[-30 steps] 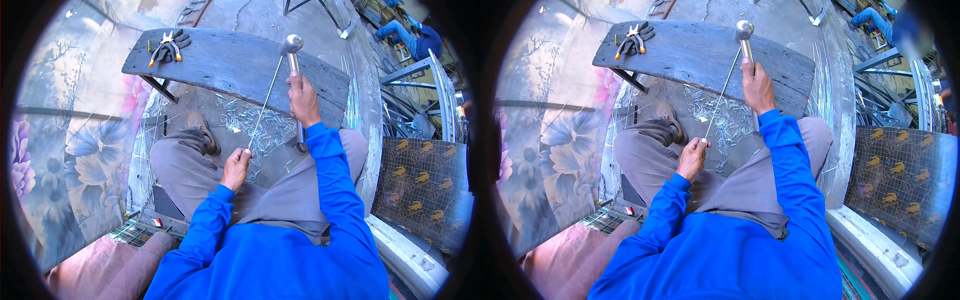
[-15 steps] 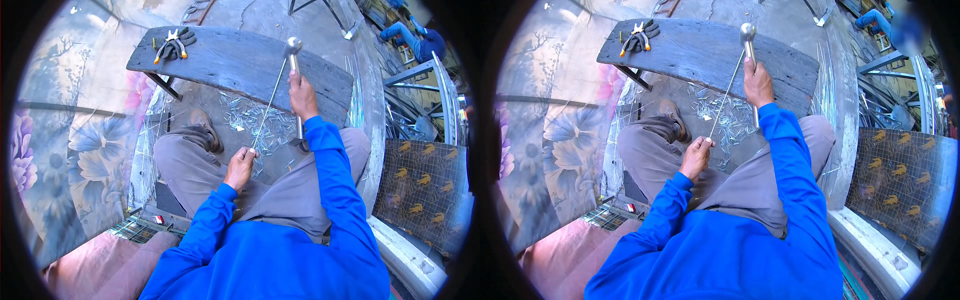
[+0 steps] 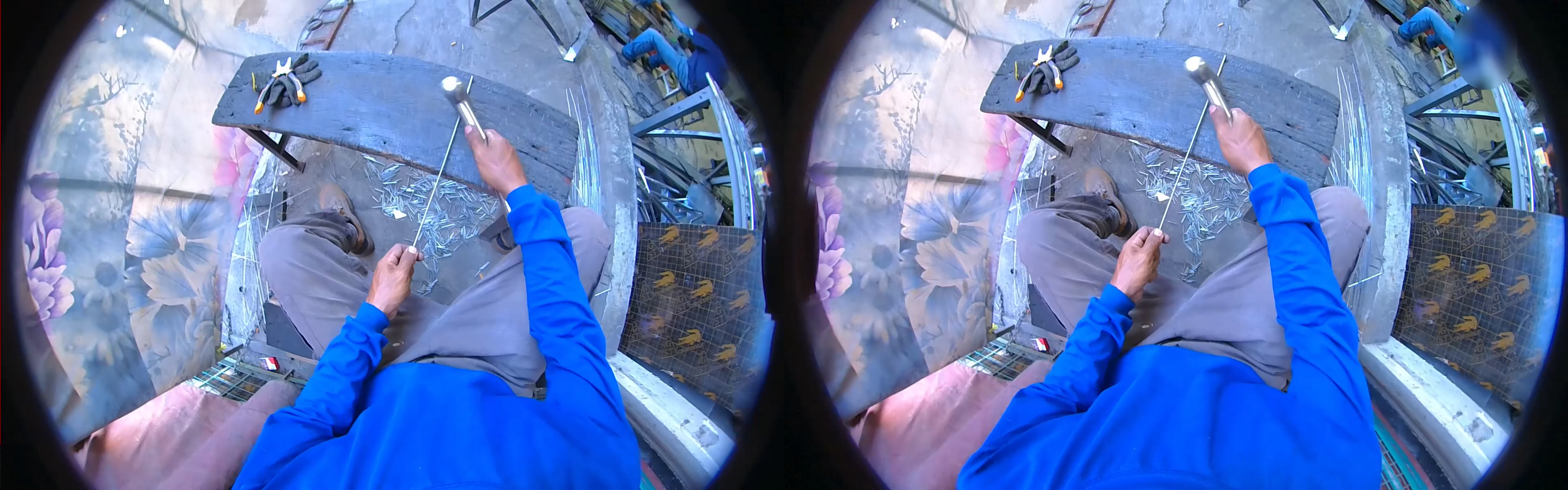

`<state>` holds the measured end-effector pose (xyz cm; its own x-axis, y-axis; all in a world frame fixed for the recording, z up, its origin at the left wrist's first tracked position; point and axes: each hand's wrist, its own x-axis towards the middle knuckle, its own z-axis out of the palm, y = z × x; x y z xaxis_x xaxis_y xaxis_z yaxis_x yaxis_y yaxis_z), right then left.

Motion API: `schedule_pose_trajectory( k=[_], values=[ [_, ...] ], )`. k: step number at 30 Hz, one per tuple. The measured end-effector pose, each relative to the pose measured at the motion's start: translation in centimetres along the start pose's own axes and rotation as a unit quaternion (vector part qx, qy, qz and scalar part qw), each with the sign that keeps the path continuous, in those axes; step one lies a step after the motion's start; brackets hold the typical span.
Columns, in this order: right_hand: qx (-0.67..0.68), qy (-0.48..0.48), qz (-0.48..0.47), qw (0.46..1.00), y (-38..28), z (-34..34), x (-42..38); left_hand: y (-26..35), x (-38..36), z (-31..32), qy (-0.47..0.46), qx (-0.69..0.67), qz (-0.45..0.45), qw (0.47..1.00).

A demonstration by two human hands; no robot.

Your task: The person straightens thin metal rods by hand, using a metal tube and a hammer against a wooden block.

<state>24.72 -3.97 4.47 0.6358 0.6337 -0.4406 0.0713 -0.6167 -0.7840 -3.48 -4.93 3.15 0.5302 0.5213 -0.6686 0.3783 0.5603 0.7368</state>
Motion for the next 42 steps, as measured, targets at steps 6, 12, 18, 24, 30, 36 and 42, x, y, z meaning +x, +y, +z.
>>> schedule_pose_trajectory(
  k=[6,12,18,24,30,36,42],
  values=[
    [-0.074,0.056,-0.167,0.982,-2.5,0.1,-3.3,-0.7,-0.1,0.0,0.006,-0.007,0.005,1.000],
    [-0.018,0.123,-0.184,0.975,-0.9,0.4,-1.7,-0.7,-0.2,-0.1,-0.001,-0.018,0.007,1.000],
    [-0.001,0.008,-0.023,1.000,0.3,0.4,-1.9,-0.4,-0.4,-0.1,-0.005,-0.017,0.004,1.000],
    [0.068,0.106,-0.134,0.983,0.6,0.6,-3.4,-0.4,-0.3,-0.1,-0.010,-0.021,-0.005,1.000],
    [0.105,0.007,0.007,0.994,1.1,-0.3,-2.6,-0.2,-0.2,-0.2,-0.005,-0.005,-0.007,1.000],
    [0.101,0.153,-0.166,0.969,0.4,-0.8,-3.6,-0.5,-0.3,0.0,-0.025,-0.035,-0.023,0.999],
    [0.048,-0.032,-0.011,0.998,0.7,-0.3,-1.8,0.3,-0.5,-0.1,-0.013,-0.020,-0.042,0.999]
  ],
)
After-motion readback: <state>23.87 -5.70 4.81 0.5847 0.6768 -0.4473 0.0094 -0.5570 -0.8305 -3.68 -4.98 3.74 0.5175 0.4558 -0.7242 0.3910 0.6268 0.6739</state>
